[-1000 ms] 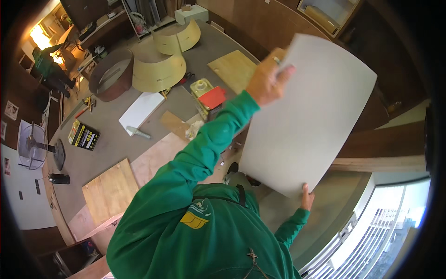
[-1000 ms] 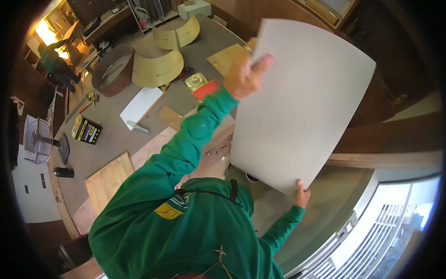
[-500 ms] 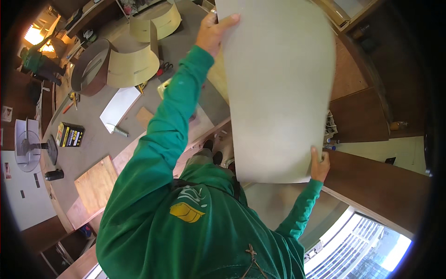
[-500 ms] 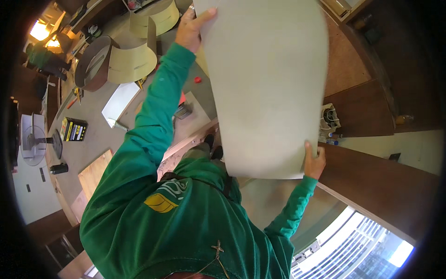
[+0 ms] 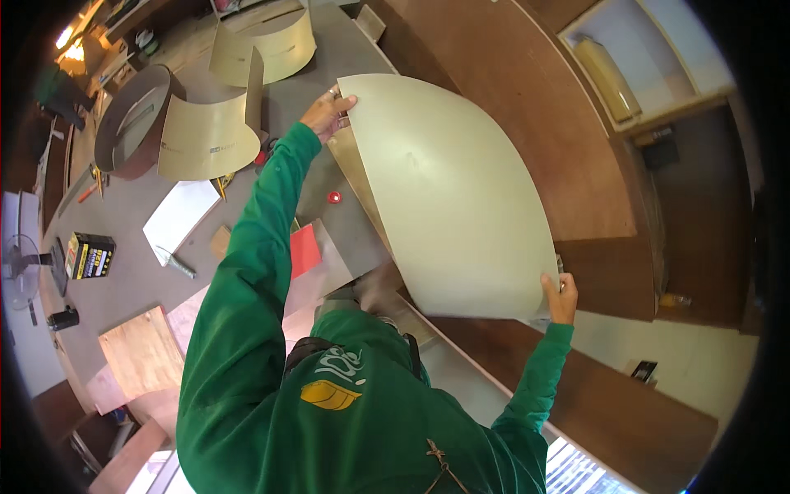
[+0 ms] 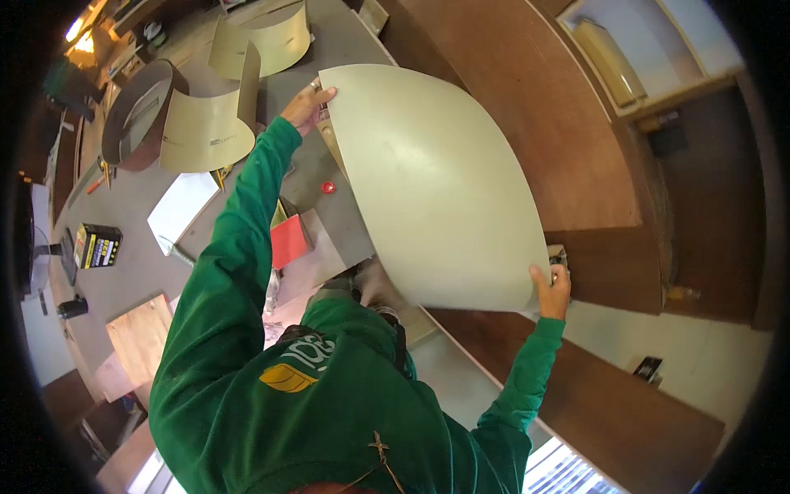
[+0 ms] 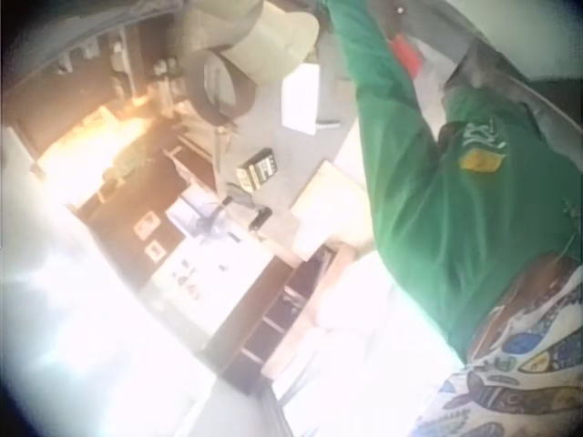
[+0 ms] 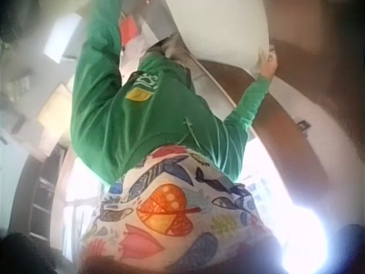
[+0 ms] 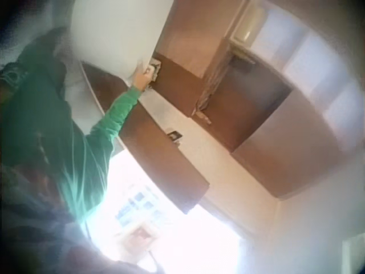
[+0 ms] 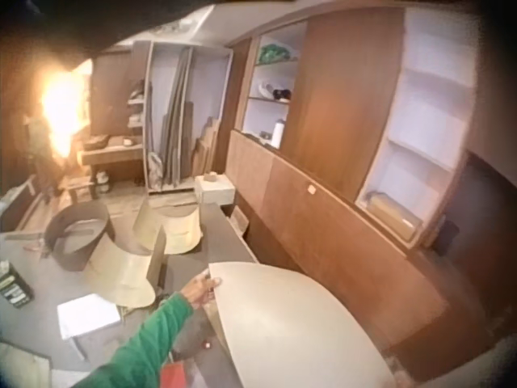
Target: The person pours adhesive from a can onto a curved white panel and spreads it across the surface with a small red tool. The person then moves several wooden boards on a table and marks one with a pencil before picking up the curved panel again.
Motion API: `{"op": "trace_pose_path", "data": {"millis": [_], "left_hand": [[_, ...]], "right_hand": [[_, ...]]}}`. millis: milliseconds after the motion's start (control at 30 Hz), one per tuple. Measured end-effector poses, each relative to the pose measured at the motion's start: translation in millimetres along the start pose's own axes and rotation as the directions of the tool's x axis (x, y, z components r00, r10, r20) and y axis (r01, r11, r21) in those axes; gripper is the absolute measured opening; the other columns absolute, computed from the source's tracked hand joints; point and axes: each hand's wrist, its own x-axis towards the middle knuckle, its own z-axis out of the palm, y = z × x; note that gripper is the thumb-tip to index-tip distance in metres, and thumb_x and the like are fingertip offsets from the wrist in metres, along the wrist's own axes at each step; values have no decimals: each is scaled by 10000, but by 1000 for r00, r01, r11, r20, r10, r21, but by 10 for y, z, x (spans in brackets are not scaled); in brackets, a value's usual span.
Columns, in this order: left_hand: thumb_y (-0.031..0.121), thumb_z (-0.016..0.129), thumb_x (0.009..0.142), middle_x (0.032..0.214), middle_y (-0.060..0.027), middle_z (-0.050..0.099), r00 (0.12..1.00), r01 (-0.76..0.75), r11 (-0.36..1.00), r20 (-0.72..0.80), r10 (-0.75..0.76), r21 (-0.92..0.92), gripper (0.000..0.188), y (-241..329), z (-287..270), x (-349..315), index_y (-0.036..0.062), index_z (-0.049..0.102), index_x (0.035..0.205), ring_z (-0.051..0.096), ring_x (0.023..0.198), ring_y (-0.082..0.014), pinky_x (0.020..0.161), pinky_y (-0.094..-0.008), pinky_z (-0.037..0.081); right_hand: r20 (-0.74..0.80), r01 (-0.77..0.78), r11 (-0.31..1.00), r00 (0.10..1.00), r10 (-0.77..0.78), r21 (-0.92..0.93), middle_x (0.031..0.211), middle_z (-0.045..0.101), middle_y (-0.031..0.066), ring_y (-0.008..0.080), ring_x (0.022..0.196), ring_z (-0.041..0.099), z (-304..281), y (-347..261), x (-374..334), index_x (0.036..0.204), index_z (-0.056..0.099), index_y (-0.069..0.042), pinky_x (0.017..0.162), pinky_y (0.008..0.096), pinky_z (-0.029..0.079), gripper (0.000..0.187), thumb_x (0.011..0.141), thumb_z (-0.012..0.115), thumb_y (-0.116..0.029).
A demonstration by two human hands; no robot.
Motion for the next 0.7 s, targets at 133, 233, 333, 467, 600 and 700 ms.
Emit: {"op": "trace_pose_path", "data": {"millis": [133,233,333,467,600,700], "left_hand": [[161,646,893,1200,-55,560,999,45,998,4,-45,-50,481,-135,-326,203,88,448,1326,570,1077,-172,954,-355,476],[121,674,863,1189,-59,574,998,68,995,-5,-68,-73,502,-205,-445,365,83,457,1314,579,1071,-180,947,-350,483],[70,708,814,1161,-61,593,998,62,997,-29,-61,42,521,-203,-627,556,76,476,1280,601,1031,-188,907,-351,505],[23,751,746,1097,-62,615,980,174,938,-145,-136,299,527,-342,-890,865,62,500,1208,630,950,-186,835,-335,533],[31,783,717,1025,-58,626,985,138,925,-147,-91,353,561,-506,-1227,1032,59,493,1196,630,934,-180,816,-301,530],[122,789,757,1021,-14,626,982,189,893,-104,-161,409,504,-594,-1423,1123,112,509,1176,607,946,-134,800,-293,502]], "right_hand": [[156,-71,996,986,63,52,826,625,97,211,760,565,215,-115,370,860,591,-7,717,358,456,383,778,766,-337],[189,-68,985,977,98,-158,893,661,149,268,803,608,352,-166,601,912,598,-2,747,388,472,410,772,754,-354],[179,-4,939,981,70,-344,894,674,162,278,798,631,530,-315,846,921,607,3,743,394,486,417,764,751,-356],[197,-64,899,967,163,-433,879,678,181,331,822,651,678,-620,1151,933,629,0,747,418,494,439,748,749,-378],[217,-72,881,957,193,-467,952,680,167,381,916,623,787,-837,1380,996,615,-23,808,461,470,505,742,728,-445],[181,50,829,981,63,-558,947,678,176,384,913,621,904,-904,1477,986,617,-32,803,460,471,501,745,722,-459]]}}
